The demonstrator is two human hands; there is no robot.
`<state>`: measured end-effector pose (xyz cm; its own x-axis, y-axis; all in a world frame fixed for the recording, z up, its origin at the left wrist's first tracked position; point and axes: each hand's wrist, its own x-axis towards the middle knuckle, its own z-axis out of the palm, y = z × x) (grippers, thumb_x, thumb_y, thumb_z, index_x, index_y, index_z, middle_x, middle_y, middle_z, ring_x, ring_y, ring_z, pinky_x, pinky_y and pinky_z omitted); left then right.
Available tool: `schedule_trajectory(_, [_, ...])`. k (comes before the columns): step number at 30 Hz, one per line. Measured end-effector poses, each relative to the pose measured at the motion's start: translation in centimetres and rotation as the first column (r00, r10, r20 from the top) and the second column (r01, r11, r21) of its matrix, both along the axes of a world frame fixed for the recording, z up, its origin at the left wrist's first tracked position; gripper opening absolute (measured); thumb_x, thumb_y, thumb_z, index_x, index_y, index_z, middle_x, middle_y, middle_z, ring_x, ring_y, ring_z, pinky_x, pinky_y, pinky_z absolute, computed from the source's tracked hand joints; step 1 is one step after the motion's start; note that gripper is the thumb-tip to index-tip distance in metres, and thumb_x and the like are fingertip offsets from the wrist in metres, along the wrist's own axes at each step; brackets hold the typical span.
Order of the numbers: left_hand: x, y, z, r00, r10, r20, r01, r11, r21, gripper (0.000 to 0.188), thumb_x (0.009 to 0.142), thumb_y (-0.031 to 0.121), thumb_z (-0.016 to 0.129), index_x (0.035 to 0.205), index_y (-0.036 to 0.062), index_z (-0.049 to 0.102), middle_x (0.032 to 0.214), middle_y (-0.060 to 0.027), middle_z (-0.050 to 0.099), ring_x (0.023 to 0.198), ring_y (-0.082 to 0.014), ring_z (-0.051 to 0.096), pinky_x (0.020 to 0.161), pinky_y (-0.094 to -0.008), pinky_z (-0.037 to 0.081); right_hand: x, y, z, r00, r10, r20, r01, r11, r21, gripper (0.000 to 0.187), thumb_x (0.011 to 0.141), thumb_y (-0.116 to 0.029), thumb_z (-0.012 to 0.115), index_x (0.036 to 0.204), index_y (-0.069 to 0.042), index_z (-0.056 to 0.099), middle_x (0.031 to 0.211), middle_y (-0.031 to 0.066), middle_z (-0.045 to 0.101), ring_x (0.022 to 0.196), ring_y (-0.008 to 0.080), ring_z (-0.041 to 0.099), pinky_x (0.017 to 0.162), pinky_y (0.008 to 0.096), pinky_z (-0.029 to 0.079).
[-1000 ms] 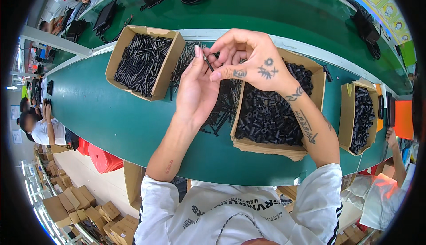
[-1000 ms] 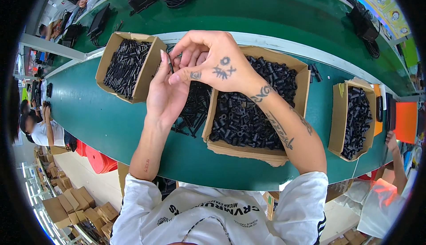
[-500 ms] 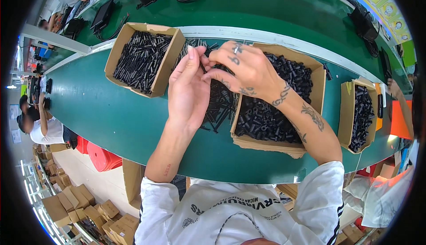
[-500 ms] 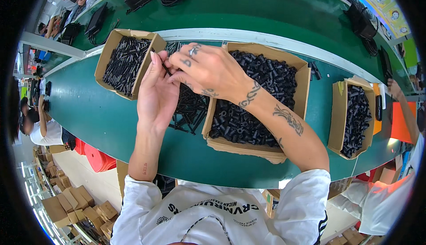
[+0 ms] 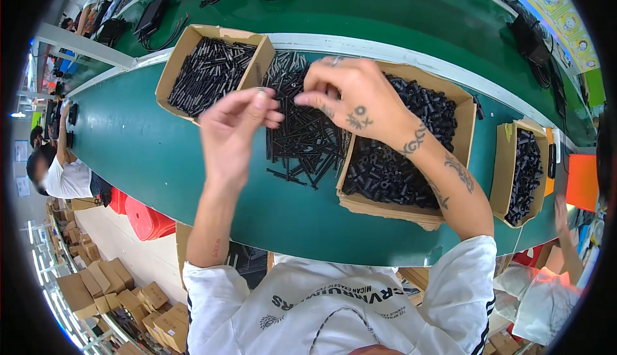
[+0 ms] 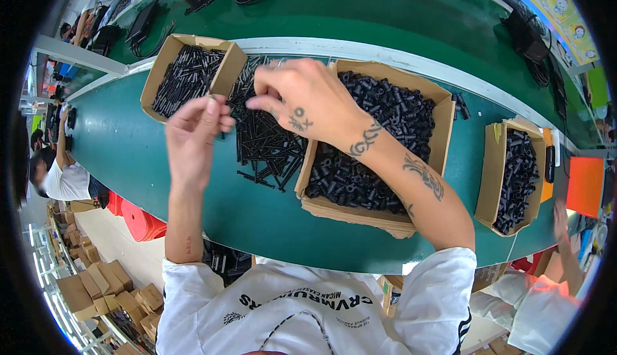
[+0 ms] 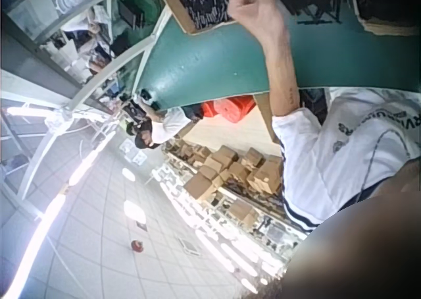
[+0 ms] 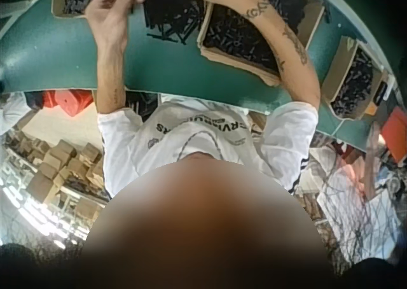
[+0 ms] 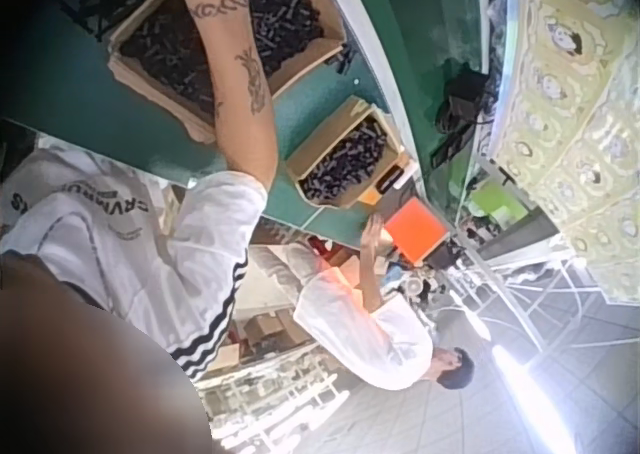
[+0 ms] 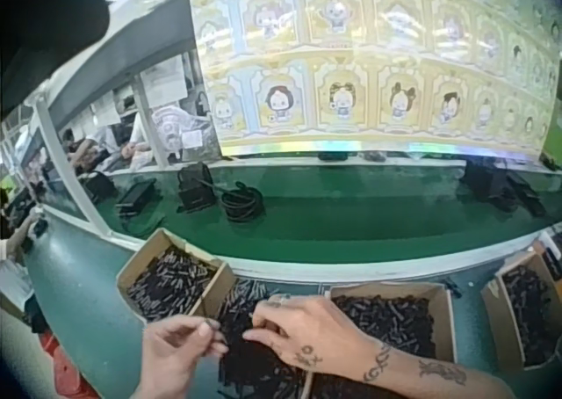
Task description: Assembling a plastic electronic case by attaching small plastic components and long pins from storage boxes.
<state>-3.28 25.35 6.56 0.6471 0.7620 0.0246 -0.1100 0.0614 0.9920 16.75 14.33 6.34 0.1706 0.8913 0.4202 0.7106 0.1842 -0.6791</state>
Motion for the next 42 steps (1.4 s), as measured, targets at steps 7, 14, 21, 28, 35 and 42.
schedule_trajectory(7, [-3.7,9.6,-0.4,0.919,0.331,-0.216,-0.222,0.884,0.411,0.017,0.087,0.000,0.081,0.100,-0.0074,0.074,0.087,-0.0121,0.076,0.076,-0.0140,0.072,0.071,-0.0241,0.057,-0.5,-0.3,-1.6,0.949,0.178,0.262,-0.039,0.886,-0.462,0.017,0.076,-0.005,0.078,0.070,0.004,0.065,0.082,0.0228,0.070,0.085,0.0406,0.072,0.072,0.0486,0.059])
schedule_trajectory(14, [-6.2,13.7,-2.1,0.682,0.603,-0.414,-0.082,0.626,0.775,0.017,0.085,0.010,0.084,0.093,-0.0036,0.077,0.076,-0.0126,0.076,0.067,-0.0138,0.071,0.065,-0.0273,0.054,-0.4,0.0,-1.8,0.972,0.192,0.137,-0.118,0.898,-0.423,0.006,0.072,0.002,0.071,0.073,0.001,0.066,0.080,0.0223,0.069,0.085,0.0416,0.072,0.073,0.0501,0.058])
schedule_trajectory(21, [-6.8,14.4,-4.0,0.630,0.649,-0.426,0.004,0.547,0.837,0.017,0.084,0.014,0.084,0.090,-0.0001,0.078,0.074,-0.0132,0.074,0.062,-0.0204,0.070,0.063,-0.0329,0.054,-0.5,0.1,-2.0,0.959,0.208,0.190,-0.114,0.903,-0.414,0.008,0.079,0.000,0.073,0.088,0.000,0.073,0.081,0.0184,0.072,0.082,0.0362,0.071,0.075,0.0435,0.056])
schedule_trajectory(28, [-7.4,14.0,-2.7,0.474,0.713,-0.517,0.267,0.443,0.856,0.014,0.081,0.016,0.083,0.082,0.0032,0.077,0.094,-0.0119,0.072,0.093,-0.0308,0.069,0.080,-0.0428,0.055,1.0,0.2,-0.2,0.922,0.177,-0.345,-0.280,0.919,-0.277,0.008,0.087,-0.006,0.076,0.092,-0.001,0.075,0.086,0.0118,0.075,0.082,0.0194,0.072,0.074,0.0324,0.058])
schedule_trajectory(35, [-6.5,11.8,0.5,0.410,0.760,-0.504,0.411,0.339,0.846,0.013,0.080,0.013,0.081,0.088,0.0034,0.076,0.099,-0.0132,0.069,0.101,-0.0341,0.065,0.087,-0.0465,0.053,1.6,-0.1,0.6,0.594,0.210,-0.776,-0.442,0.892,-0.097,0.020,0.096,-0.018,0.076,0.105,0.000,0.074,0.100,0.0053,0.075,0.092,0.0140,0.069,0.086,0.0295,0.056])
schedule_trajectory(42, [0.0,6.6,1.1,0.888,0.262,-0.378,0.314,0.255,0.914,0.016,0.084,-0.001,0.072,0.101,0.0003,0.074,0.099,-0.0138,0.069,0.099,-0.0329,0.066,0.088,-0.0406,0.052,1.3,-0.4,2.2,0.280,0.016,-0.960,-0.404,0.909,-0.103,0.023,0.111,-0.030,0.048,0.110,-0.007,0.049,0.087,0.0094,0.066,0.072,0.0130,0.065,0.060,0.0259,0.056])
